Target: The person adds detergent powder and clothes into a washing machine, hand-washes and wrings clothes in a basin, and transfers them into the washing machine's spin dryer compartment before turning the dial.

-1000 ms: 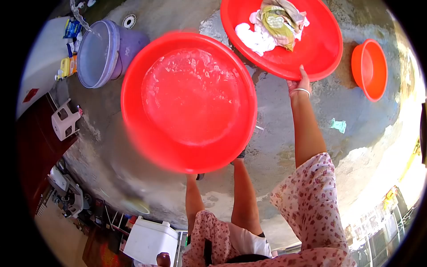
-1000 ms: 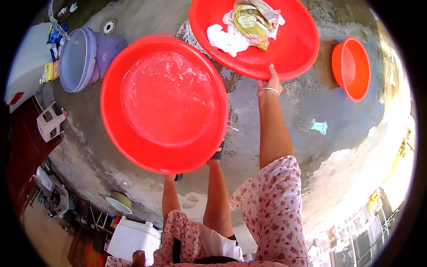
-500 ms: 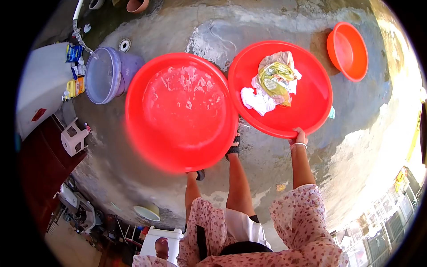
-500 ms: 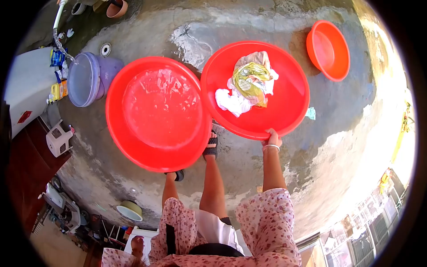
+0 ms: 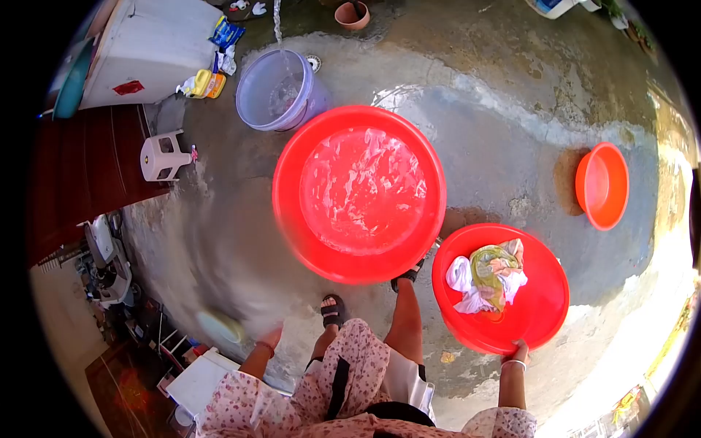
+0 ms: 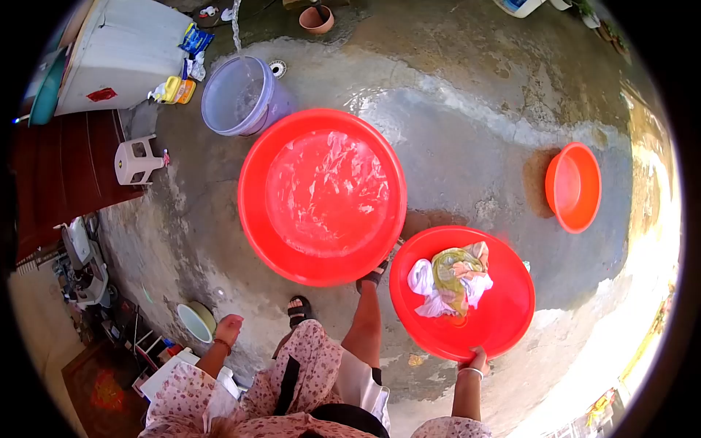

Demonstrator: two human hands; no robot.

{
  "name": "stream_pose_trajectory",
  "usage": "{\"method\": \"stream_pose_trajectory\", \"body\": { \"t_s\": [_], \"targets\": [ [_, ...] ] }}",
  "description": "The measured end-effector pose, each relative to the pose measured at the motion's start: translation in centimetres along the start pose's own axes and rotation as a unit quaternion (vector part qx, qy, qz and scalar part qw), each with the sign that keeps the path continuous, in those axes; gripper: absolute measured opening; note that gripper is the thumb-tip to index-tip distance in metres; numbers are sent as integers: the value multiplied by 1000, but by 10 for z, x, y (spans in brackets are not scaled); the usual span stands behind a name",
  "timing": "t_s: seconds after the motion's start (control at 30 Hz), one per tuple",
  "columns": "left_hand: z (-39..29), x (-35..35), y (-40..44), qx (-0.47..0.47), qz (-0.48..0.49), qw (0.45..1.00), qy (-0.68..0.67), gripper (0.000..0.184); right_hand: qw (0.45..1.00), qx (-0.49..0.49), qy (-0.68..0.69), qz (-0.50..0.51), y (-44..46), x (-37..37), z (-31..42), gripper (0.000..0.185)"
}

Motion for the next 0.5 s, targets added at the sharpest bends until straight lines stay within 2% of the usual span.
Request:
{"method": "stream_pose_trajectory", "body": {
  "t_s": [0.03,0.07,0.1,0.17,0.23,0.3,0.33,0.4,0.43,0.5],
  "targets": [
    [-93,-27,-7,-35,69,968,-239,11,1000,7,-7,20,-6,12,4,40],
    [-169,-41,-10,-102,97,979,-149,12,999,21,-24,32,-21,21,12,40],
    [-198,-70,-3,-121,166,957,-206,19,998,36,-39,43,-39,30,21,39],
    [-235,-125,13,-97,209,924,-307,24,992,69,-68,75,-69,45,31,38],
    [-257,-168,26,-129,182,919,-325,38,983,119,-104,94,-105,48,46,37],
    [-271,-194,23,-103,162,909,-371,52,968,181,-147,95,-147,57,52,37],
    [-272,-206,24,-110,185,883,-417,53,955,221,-157,118,-170,57,54,36],
    [-273,-220,21,-123,229,824,-504,56,932,305,-165,103,-229,61,55,38],
    [-268,-209,12,-76,275,785,-550,57,919,344,-169,95,-268,64,50,39],
    [-263,-145,-27,19,358,688,-631,58,896,393,-174,110,-342,76,41,37]
  ]
}}
Point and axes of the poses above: each hand's wrist, its own y-axis towards the middle knuckle, its own x-axis out of the back of the hand, z = x × y, the point moved 6 cm from there along y, towards the middle knuckle, and after that the axes turned 11 degrees about -y, right-handed, at the moved point
